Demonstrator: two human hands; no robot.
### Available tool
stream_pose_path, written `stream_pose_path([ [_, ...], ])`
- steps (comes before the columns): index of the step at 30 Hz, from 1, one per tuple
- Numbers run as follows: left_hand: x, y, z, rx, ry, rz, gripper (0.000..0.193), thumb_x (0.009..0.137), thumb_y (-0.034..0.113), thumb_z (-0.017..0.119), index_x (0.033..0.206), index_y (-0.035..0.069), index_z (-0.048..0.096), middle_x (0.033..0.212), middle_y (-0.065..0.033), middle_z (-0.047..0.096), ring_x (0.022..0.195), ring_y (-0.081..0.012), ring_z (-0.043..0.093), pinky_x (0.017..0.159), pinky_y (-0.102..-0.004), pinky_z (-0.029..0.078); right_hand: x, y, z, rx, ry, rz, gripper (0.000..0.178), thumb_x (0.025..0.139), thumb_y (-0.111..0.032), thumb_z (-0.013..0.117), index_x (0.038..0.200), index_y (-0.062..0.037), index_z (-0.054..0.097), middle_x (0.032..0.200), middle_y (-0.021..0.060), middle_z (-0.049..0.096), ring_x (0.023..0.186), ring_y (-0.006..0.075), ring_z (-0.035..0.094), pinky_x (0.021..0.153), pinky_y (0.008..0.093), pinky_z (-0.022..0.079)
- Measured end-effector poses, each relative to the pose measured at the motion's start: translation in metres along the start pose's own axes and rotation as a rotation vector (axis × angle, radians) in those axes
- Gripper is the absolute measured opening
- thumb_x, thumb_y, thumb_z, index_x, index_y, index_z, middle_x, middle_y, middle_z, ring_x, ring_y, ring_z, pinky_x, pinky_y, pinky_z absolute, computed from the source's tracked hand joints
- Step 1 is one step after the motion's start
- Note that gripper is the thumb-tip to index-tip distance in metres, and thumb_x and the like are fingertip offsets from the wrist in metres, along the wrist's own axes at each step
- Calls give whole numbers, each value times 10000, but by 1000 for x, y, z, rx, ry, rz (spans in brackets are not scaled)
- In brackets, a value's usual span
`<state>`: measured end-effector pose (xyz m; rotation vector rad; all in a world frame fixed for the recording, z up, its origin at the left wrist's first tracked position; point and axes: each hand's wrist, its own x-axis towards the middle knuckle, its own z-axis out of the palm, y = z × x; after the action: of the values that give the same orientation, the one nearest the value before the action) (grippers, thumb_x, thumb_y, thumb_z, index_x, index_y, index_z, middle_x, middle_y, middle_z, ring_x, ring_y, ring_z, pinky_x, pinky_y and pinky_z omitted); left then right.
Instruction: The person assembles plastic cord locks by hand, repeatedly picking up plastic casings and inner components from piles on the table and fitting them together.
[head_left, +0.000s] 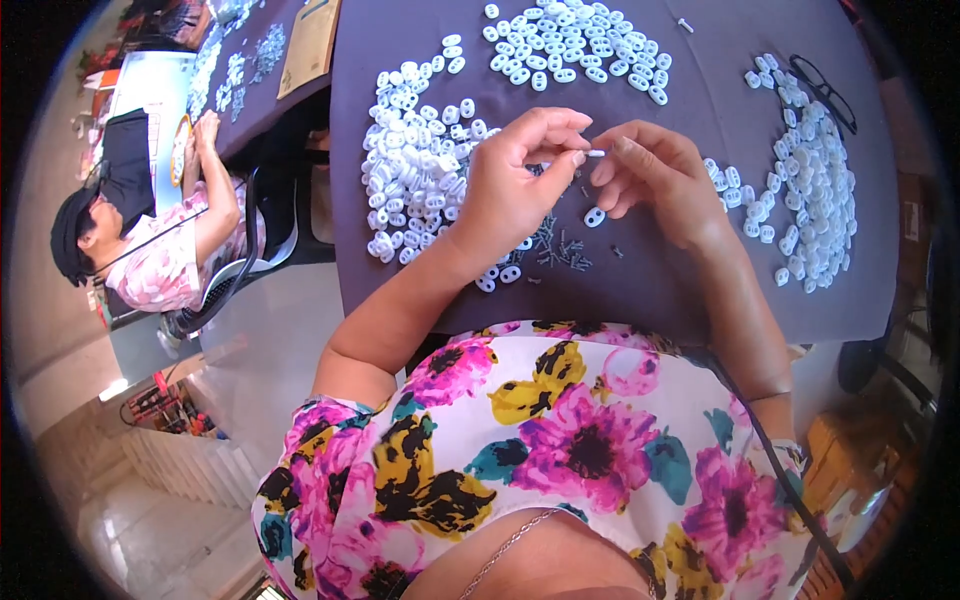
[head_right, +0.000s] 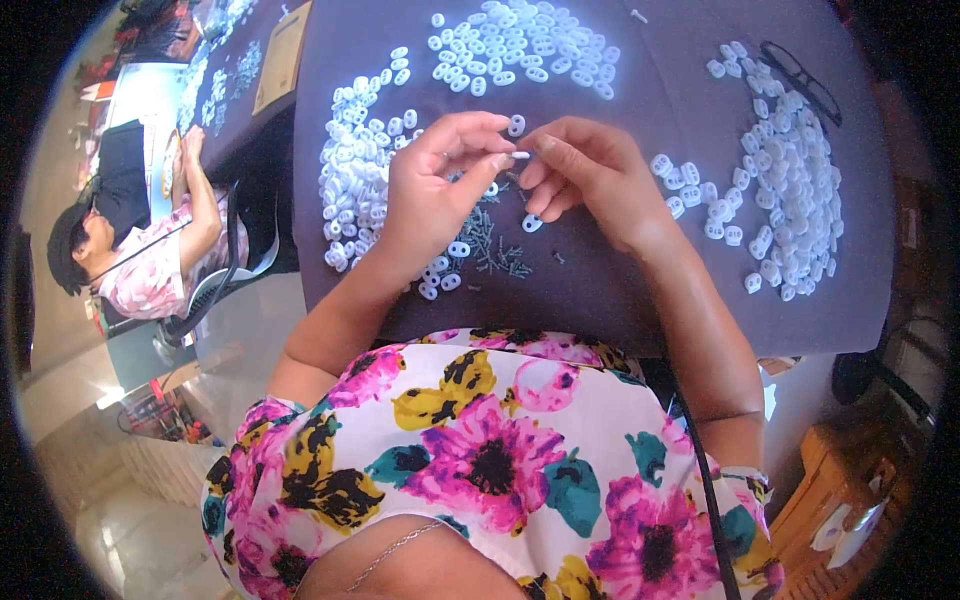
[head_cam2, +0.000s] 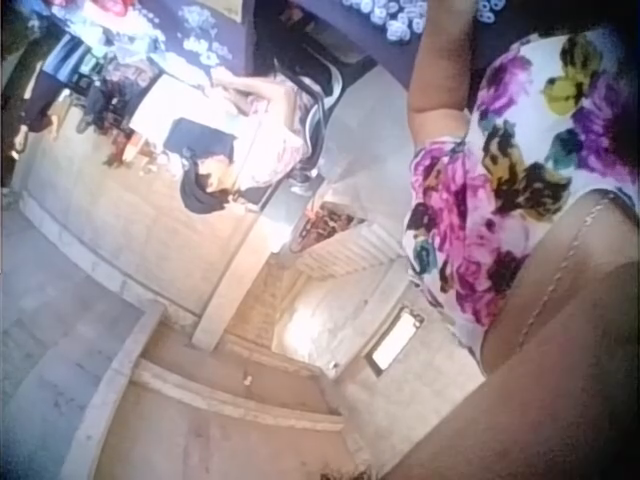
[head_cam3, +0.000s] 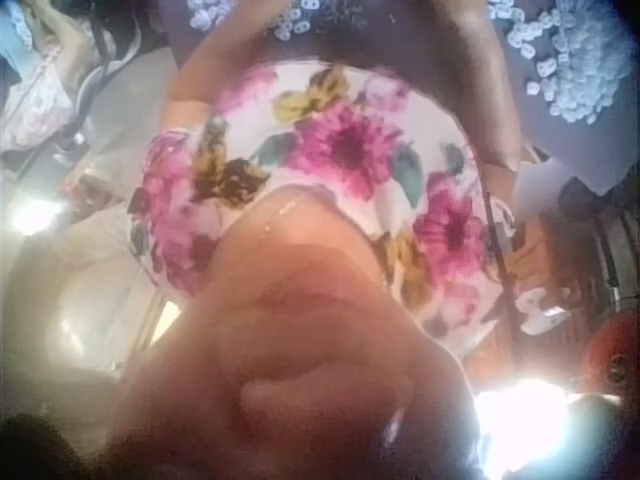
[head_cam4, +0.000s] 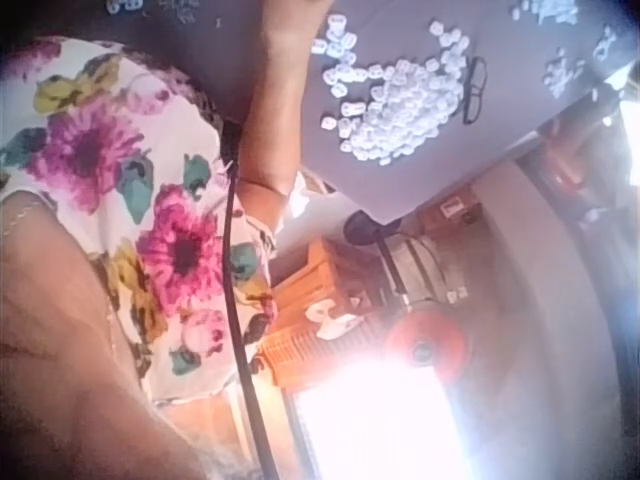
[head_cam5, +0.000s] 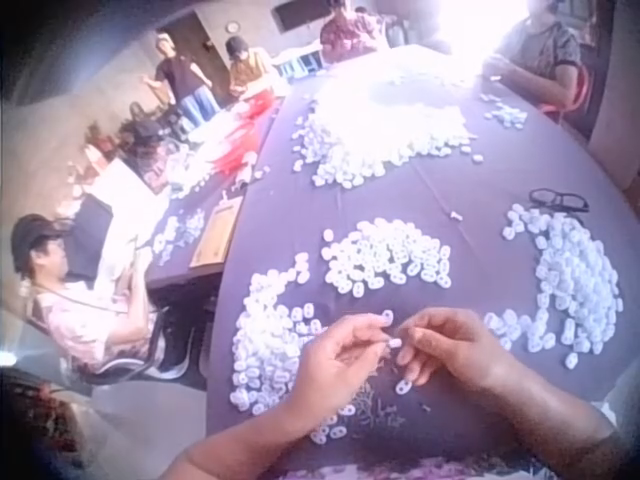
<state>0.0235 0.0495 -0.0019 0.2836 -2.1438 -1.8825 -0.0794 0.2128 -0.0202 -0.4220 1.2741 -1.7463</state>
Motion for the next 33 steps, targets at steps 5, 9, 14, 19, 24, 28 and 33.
stream_pose_path([
  [5, -2, 4, -1, 278, -65, 186, 300, 833, -64, 617, 1125, 0, 611, 994, -84, 680, 926, -135, 662, 848, -274, 519, 1, 4, -1, 42, 13, 21, 165, 925, -103, 585, 1040, 13, 600, 847, 85, 650, 682, 149, 659, 602, 237, 544],
  [9, -1, 4, -1, 265, -65, 186, 313, 828, -72, 617, 1132, 2, 609, 968, -85, 684, 924, -139, 663, 843, -273, 518, 2, 4, -1, 69, -1, -22, 147, 895, -45, 607, 1024, 24, 597, 847, 85, 650, 698, 153, 665, 612, 246, 550],
  [14, 0, 2, 3, 181, -45, 172, 297, 818, -59, 612, 1107, 8, 612, 918, -106, 683, 878, -168, 682, 808, -279, 537, 2, 5, -1, 51, 6, -48, 148, 878, -17, 617, 1017, 30, 596, 843, 86, 650, 696, 149, 661, 618, 247, 549],
  [19, 0, 0, 2, 145, -79, 111, 288, 831, -52, 600, 1114, 1, 604, 914, -96, 677, 870, -153, 672, 818, -278, 538, 2, 7, -2, -47, 18, -85, 133, 866, 12, 614, 997, 29, 600, 840, 75, 647, 692, 129, 648, 616, 232, 531],
  [24, 0, -3, 2, 90, -89, 60, 275, 836, -46, 598, 1107, 2, 608, 904, -84, 677, 858, -133, 663, 809, -276, 540, 2, 8, 0, -80, 37, -92, 111, 863, 5, 622, 973, 19, 604, 832, 66, 645, 696, 117, 641, 618, 223, 522],
  [28, -1, -5, 4, 96, -90, 42, 270, 837, -46, 595, 1101, 6, 611, 896, -82, 678, 858, -132, 663, 804, -274, 539, 1, 10, 1, -88, 43, -97, 96, 865, -5, 628, 957, 12, 606, 826, 57, 645, 688, 104, 629, 624, 216, 517],
  [33, -2, -7, 6, 113, -92, 78, 271, 833, -52, 593, 1098, 4, 610, 894, -84, 680, 854, -134, 666, 800, -274, 539, 1, 12, 0, -106, 32, -110, 97, 868, -11, 631, 958, 14, 605, 832, 53, 643, 692, 98, 620, 625, 215, 511],
])
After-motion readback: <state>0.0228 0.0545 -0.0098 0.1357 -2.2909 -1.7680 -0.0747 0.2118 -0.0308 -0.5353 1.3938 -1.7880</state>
